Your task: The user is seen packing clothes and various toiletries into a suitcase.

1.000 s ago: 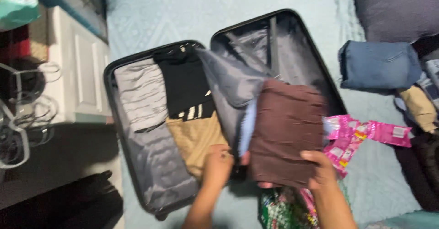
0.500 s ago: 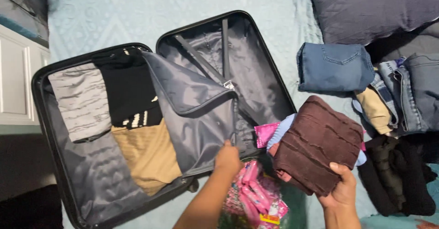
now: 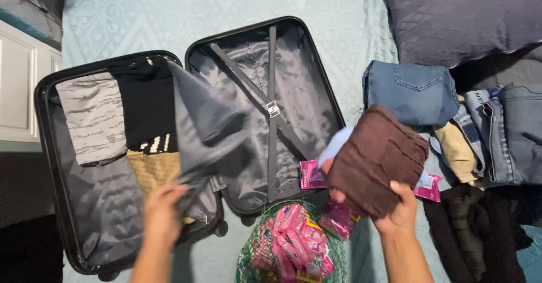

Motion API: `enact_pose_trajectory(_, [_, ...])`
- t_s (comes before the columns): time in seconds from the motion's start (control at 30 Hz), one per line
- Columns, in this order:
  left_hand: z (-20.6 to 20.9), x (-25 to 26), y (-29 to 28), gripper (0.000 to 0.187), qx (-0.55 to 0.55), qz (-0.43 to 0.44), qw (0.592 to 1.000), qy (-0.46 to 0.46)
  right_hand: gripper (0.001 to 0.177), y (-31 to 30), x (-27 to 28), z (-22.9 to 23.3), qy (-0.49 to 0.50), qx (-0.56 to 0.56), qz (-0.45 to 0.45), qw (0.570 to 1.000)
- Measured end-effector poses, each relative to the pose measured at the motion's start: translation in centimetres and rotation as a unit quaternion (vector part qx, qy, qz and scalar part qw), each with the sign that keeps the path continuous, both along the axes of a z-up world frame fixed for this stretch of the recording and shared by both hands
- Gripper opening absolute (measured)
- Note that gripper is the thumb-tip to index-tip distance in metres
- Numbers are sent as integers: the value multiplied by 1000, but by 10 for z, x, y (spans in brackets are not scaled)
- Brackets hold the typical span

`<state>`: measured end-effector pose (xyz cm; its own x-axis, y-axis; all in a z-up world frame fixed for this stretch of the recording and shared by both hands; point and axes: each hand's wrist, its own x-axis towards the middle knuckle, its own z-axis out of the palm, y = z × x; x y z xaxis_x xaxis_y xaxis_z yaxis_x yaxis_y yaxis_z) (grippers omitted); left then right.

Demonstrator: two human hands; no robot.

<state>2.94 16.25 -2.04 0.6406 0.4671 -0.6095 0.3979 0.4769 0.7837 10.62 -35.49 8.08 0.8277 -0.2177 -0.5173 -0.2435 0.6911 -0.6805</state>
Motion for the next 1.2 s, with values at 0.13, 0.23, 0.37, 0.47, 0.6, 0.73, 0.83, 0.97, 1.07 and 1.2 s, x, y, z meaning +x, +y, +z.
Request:
enact_pose_trajectory(0.13, [-39,-35,31,26,189,98,973,88,75,2,22,-31,0,25,-18,1000])
enact_pose_trajectory(0.23, [19,1,-17,38,605,112,760,207,69,-1,28,-62,28,80,-31,996])
enact_pose_trajectory(0.37, [53,89,-109,46,636,-23,771,-32,66,-13,26,-70,67,79,-77,992])
enact_pose_trajectory(0.47, [-39,150,-155,37,415,-78,898,-125,64,-30,27,-75,41,63,-94,993])
enact_pose_trajectory(0.6, [-116,218,-188,26,2,-92,995,-40,62,-73,32,-112,-24,86,-79,993])
enact_pose_trajectory(0.73, [-186,263,-184,15,-123,-136,976,-114,55,-81,54,-132,267,-31,-33,963])
enact_pose_trajectory(0.83, [-121,282,-188,8,-172,-101,977,-80,54,-72,60,-156,312,-265,-89,908])
enact_pose_trajectory(0.97, [-105,306,-181,13,-81,-156,984,-16,44,60,119,-96,22,-696,38,717])
enact_pose_trajectory(1.07, [-99,301,-174,19,-49,-221,974,-10,38,139,160,-139,-65,-500,197,841])
enact_pose_trajectory(1.2, [-78,303,-156,21,-63,-302,951,26,30,208,183,-180,-60,-391,239,887])
